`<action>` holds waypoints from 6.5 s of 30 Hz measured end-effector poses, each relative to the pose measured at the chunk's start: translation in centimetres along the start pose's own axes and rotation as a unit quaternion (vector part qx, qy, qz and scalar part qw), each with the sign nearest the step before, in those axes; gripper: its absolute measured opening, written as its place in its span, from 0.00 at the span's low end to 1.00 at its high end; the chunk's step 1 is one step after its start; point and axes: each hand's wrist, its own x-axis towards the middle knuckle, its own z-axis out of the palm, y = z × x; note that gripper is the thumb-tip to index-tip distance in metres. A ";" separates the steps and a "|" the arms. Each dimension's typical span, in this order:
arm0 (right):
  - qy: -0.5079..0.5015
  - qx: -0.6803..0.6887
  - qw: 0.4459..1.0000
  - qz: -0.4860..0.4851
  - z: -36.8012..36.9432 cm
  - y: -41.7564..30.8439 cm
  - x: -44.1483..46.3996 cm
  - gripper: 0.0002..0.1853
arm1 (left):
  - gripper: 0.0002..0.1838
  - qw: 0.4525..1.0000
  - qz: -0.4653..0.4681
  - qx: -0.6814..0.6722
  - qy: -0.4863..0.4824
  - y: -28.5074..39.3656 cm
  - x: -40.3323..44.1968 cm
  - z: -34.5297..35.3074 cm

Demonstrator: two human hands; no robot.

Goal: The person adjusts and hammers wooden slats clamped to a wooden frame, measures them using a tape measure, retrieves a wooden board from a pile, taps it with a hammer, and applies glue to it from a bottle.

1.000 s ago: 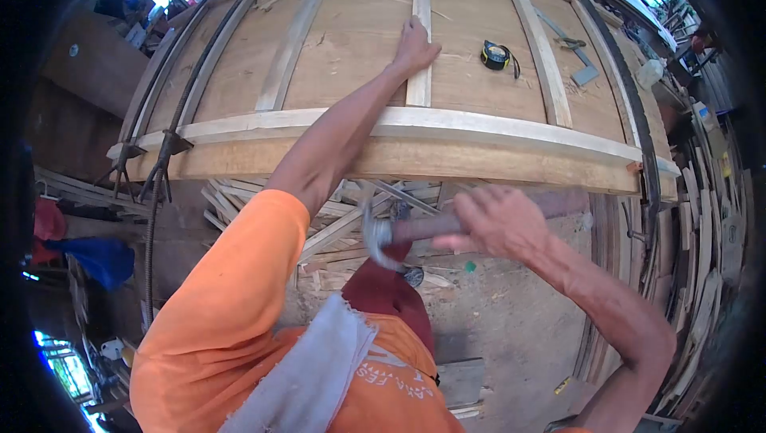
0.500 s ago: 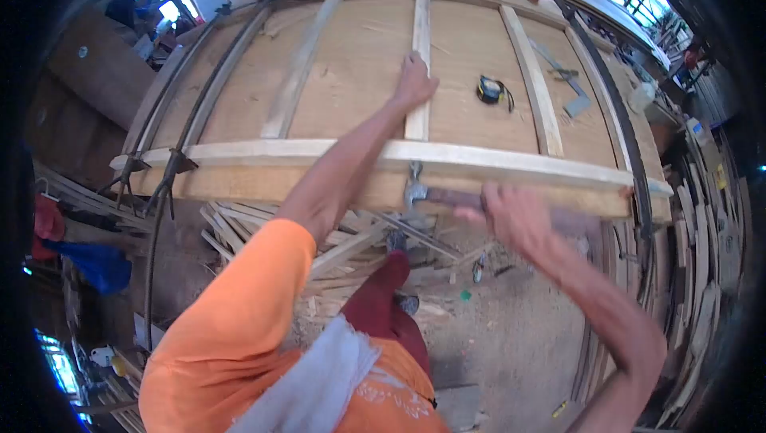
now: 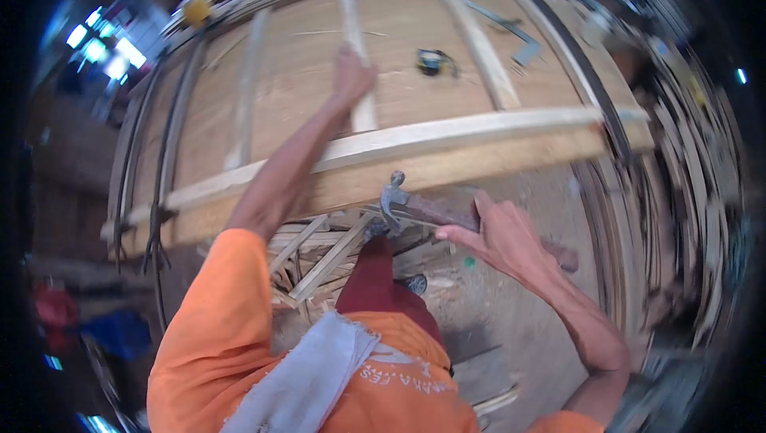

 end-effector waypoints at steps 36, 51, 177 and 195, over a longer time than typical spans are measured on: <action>0.378 0.787 0.359 0.331 6.4 -7.7 9.7 0.18 | 0.26 0.674 0.655 -0.045 -0.338 16.3 6.4 14.4; 0.506 0.755 0.313 0.276 4.6 8.3 9.0 0.12 | 0.29 0.705 0.593 0.055 -0.384 18.5 5.3 13.6; -0.200 0.626 0.739 -0.147 -5.5 62.3 -19.4 0.46 | 0.15 0.854 -0.243 -0.450 0.092 55.8 -48.4 34.6; 0.059 0.659 0.749 0.037 -10.9 110.7 -6.7 0.43 | 0.18 0.919 -0.173 -0.303 0.181 78.8 -22.6 66.8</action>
